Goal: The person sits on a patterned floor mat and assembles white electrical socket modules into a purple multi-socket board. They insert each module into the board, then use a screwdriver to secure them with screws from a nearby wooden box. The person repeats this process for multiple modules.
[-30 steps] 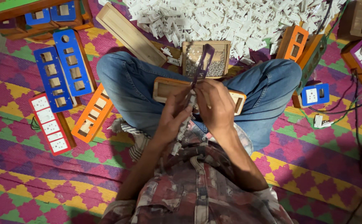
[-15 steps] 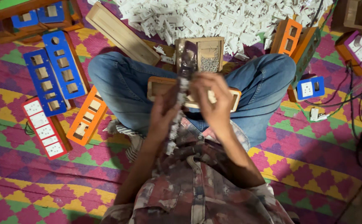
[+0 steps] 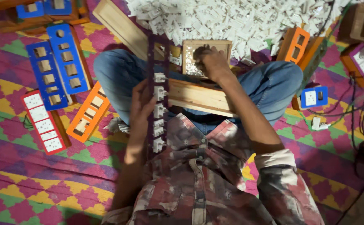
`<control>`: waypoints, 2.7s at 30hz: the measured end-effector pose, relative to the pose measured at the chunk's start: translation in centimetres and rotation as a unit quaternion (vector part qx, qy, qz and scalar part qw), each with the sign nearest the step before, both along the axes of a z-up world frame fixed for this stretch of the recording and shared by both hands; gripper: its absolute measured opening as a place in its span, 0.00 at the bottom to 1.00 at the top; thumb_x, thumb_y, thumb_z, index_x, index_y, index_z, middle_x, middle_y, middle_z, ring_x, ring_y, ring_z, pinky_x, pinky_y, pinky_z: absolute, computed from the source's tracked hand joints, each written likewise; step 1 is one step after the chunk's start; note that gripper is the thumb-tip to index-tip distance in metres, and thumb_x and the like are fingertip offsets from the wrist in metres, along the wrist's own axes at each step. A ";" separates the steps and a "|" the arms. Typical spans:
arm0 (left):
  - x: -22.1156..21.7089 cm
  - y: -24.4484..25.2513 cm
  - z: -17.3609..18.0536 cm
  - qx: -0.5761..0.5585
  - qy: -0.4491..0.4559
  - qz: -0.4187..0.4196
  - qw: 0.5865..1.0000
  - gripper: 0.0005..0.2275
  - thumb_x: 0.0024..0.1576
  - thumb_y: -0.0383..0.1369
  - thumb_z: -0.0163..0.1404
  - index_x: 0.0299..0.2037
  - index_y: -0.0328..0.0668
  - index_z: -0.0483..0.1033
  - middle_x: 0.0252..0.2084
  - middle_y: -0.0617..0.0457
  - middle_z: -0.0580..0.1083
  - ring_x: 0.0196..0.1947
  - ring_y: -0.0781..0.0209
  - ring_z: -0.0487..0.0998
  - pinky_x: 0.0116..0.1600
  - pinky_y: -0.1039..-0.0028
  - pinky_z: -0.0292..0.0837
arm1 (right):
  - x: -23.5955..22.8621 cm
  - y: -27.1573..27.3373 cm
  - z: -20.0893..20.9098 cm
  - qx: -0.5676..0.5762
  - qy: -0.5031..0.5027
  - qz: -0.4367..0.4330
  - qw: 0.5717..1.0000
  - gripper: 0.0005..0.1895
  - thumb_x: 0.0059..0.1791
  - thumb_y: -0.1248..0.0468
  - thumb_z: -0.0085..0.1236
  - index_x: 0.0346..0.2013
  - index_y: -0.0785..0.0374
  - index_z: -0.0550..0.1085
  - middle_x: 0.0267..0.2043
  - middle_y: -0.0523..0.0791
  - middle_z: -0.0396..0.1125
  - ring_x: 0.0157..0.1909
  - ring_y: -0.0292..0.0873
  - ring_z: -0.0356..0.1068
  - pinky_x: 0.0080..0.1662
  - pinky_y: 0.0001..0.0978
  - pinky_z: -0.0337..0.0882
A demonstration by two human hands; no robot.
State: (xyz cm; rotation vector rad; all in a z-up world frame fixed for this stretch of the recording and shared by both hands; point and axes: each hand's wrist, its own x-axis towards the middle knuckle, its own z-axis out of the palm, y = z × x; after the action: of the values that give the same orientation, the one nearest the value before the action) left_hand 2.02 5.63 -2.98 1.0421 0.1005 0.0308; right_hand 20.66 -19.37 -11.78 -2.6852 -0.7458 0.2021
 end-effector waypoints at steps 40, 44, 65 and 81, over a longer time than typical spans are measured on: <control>-0.2 -2.7 0.0 -0.006 -0.077 -0.068 0.995 0.25 0.66 0.21 0.48 0.73 0.37 0.56 0.70 0.46 0.64 0.70 0.55 0.68 0.64 0.67 0.71 | -7.6 0.5 6.0 0.535 0.056 -0.115 0.835 0.08 0.53 0.78 0.64 0.45 0.71 0.75 0.44 0.48 0.75 0.45 0.36 0.73 0.50 0.29 0.74; -0.2 -3.4 1.0 -0.002 -0.078 -0.081 0.994 0.25 0.65 0.20 0.47 0.73 0.36 0.57 0.70 0.45 0.65 0.69 0.55 0.69 0.63 0.67 0.71 | -10.1 0.2 8.1 0.598 0.087 -0.118 0.788 0.13 0.52 0.80 0.61 0.50 0.72 0.72 0.47 0.50 0.74 0.52 0.41 0.76 0.57 0.33 0.76; -0.2 -1.9 0.2 0.048 -0.078 -0.056 0.994 0.25 0.64 0.20 0.48 0.72 0.36 0.56 0.72 0.43 0.63 0.73 0.54 0.66 0.73 0.67 0.64 | -10.0 -3.1 12.3 0.401 -0.136 -0.230 0.876 0.18 0.52 0.78 0.66 0.56 0.71 0.73 0.51 0.51 0.73 0.52 0.42 0.74 0.53 0.31 0.76; -0.6 -1.8 0.1 0.023 -0.061 -0.058 0.996 0.24 0.65 0.21 0.47 0.71 0.37 0.55 0.72 0.45 0.61 0.69 0.55 0.68 0.62 0.67 0.71 | 2.5 2.5 -0.5 -0.106 0.101 0.051 0.988 0.14 0.45 0.62 0.68 0.44 0.61 0.79 0.49 0.54 0.72 0.53 0.57 0.71 0.52 0.49 0.70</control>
State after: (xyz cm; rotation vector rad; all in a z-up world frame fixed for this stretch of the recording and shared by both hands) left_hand 1.43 3.81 -2.84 1.0870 -0.0721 -0.0083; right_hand 23.14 -16.85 -12.32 -2.7685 -0.8396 0.6012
